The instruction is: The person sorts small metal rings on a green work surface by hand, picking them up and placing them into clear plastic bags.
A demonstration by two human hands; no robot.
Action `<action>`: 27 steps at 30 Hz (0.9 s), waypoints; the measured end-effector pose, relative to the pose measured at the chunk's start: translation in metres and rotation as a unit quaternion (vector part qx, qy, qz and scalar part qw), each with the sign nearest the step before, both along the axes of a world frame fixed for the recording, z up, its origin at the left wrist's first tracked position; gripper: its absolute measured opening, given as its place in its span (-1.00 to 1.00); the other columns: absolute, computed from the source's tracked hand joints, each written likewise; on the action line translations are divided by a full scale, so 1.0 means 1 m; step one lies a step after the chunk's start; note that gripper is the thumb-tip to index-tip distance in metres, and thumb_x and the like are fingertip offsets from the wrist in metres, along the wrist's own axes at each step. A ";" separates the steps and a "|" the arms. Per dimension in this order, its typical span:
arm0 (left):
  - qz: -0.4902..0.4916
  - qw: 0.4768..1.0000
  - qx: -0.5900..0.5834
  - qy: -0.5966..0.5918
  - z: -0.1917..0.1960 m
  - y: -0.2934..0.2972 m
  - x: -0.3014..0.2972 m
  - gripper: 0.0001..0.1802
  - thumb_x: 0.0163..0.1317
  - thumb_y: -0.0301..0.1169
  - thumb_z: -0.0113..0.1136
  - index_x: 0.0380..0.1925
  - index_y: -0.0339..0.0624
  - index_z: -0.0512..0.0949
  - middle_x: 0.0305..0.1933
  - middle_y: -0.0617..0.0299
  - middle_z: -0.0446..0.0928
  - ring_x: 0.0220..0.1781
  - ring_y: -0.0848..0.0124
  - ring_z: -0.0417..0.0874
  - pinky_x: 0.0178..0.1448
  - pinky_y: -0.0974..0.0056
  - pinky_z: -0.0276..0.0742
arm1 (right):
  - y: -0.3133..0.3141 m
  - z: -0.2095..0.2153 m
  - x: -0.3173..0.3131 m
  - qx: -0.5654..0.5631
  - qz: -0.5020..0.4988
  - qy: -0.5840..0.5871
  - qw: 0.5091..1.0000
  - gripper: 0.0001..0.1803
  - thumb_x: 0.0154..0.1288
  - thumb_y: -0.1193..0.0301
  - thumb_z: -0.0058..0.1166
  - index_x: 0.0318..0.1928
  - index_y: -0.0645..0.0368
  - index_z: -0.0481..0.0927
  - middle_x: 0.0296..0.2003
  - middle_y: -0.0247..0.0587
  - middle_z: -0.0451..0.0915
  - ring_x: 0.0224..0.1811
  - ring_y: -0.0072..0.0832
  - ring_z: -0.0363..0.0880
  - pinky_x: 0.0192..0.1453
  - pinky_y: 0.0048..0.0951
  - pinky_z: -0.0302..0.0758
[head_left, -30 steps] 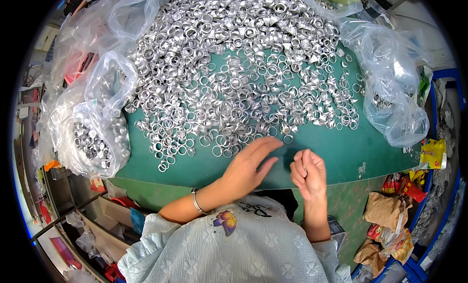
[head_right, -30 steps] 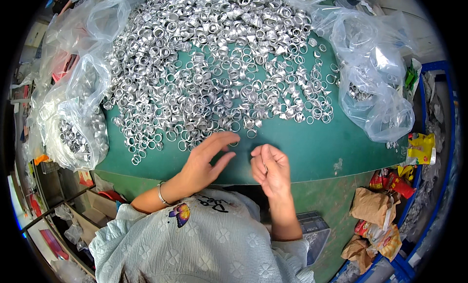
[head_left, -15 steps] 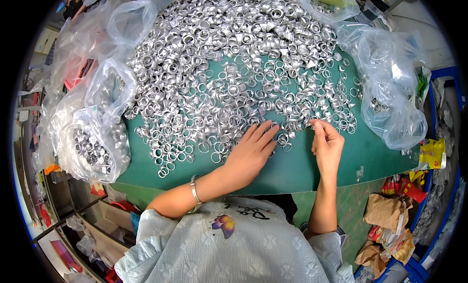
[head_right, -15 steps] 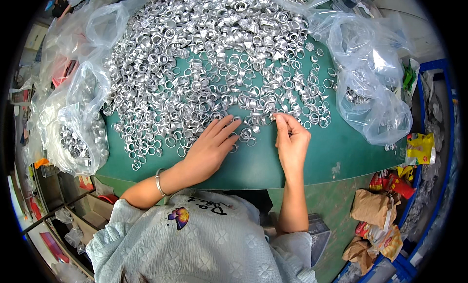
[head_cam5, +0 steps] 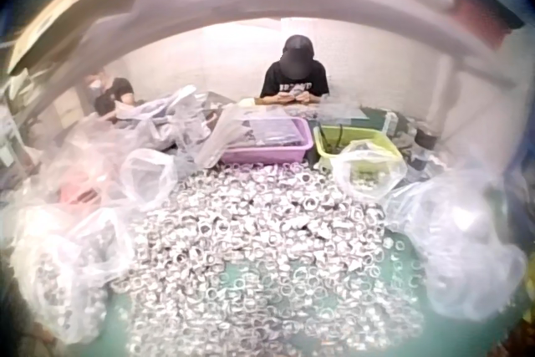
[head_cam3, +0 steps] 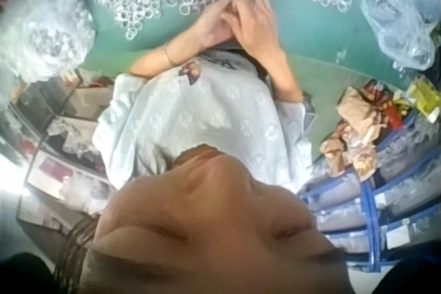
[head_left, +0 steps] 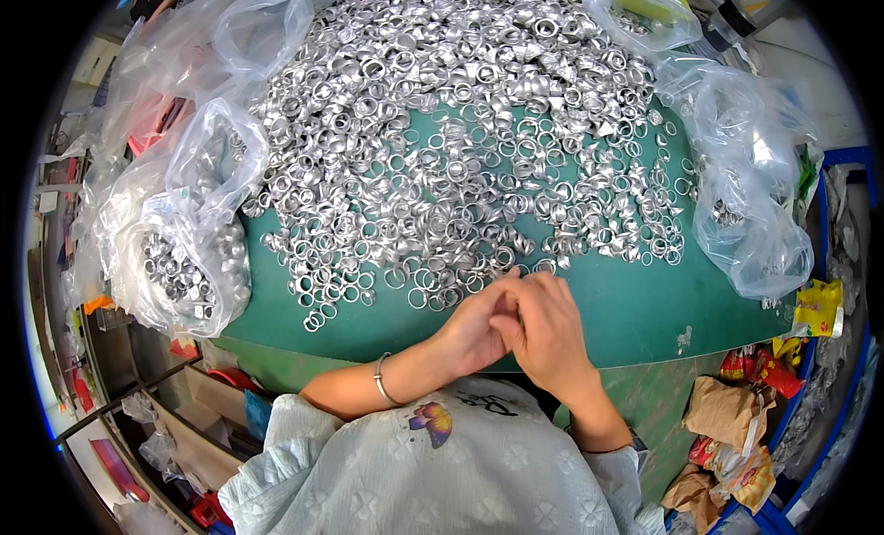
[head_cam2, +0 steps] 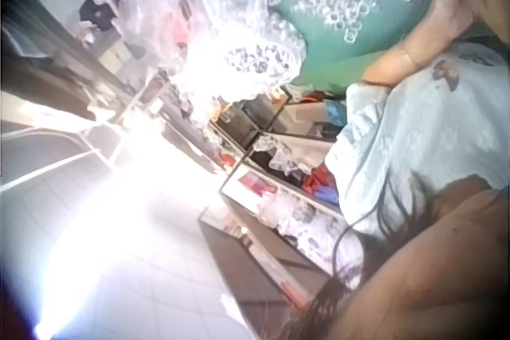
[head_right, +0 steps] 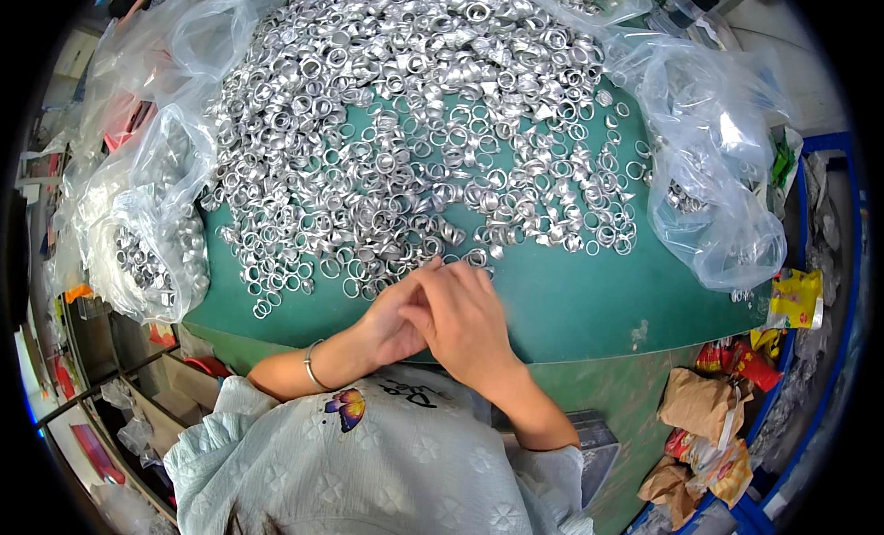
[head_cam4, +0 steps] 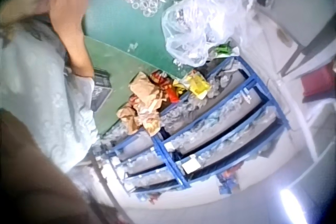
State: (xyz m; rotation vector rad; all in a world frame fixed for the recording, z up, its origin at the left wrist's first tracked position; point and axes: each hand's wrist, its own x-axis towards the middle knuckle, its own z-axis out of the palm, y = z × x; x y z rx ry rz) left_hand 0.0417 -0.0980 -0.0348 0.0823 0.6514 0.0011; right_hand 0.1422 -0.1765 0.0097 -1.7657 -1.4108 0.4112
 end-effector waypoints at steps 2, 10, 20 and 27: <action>0.010 0.999 -0.007 0.051 0.005 0.000 0.001 -0.68 0.39 -0.16 -0.19 -0.21 -0.14 0.45 -0.30 0.28 0.48 -0.22 0.46 0.53 -0.16 0.32 0.52 | 0.000 0.001 0.000 0.000 0.030 0.007 1.000 -0.81 0.01 0.56 0.13 -0.28 0.26 0.58 -0.29 -0.11 0.57 -0.20 -0.20 0.52 -0.09 -0.28 0.44; -0.104 0.949 0.298 -0.025 0.009 0.001 -0.029 -0.73 0.36 -0.31 -0.09 -0.26 -0.27 0.53 -0.68 0.37 0.31 -0.68 0.63 0.23 -0.59 0.53 0.14 | 0.031 -0.028 0.047 -0.034 -0.092 -0.131 0.987 -0.66 0.04 0.49 0.17 -0.10 0.20 0.53 -0.02 -0.14 0.44 0.09 -0.17 0.33 0.19 -0.13 0.18; 0.013 0.525 0.834 0.167 -0.004 0.020 -0.056 -0.81 0.18 -0.53 0.10 -0.19 -0.24 0.55 -0.56 0.19 0.49 -0.60 0.47 0.42 -0.46 0.42 0.34 | -0.007 -0.043 0.044 -0.067 -0.068 -0.179 0.979 -0.74 -0.01 0.47 0.21 -0.24 0.19 0.54 -0.03 -0.23 0.45 0.15 -0.21 0.32 0.30 -0.06 0.02; -0.079 0.375 0.902 0.200 -0.003 0.036 -0.041 -0.73 -0.01 -0.49 0.21 -0.22 -0.12 0.55 -0.45 0.19 0.37 -0.40 0.23 0.49 -0.44 0.21 0.44 | -0.014 -0.038 0.031 -0.081 -0.116 -0.174 0.975 -0.73 0.05 0.56 0.10 -0.17 0.19 0.52 0.04 -0.15 0.41 0.20 -0.15 0.27 0.30 -0.11 0.04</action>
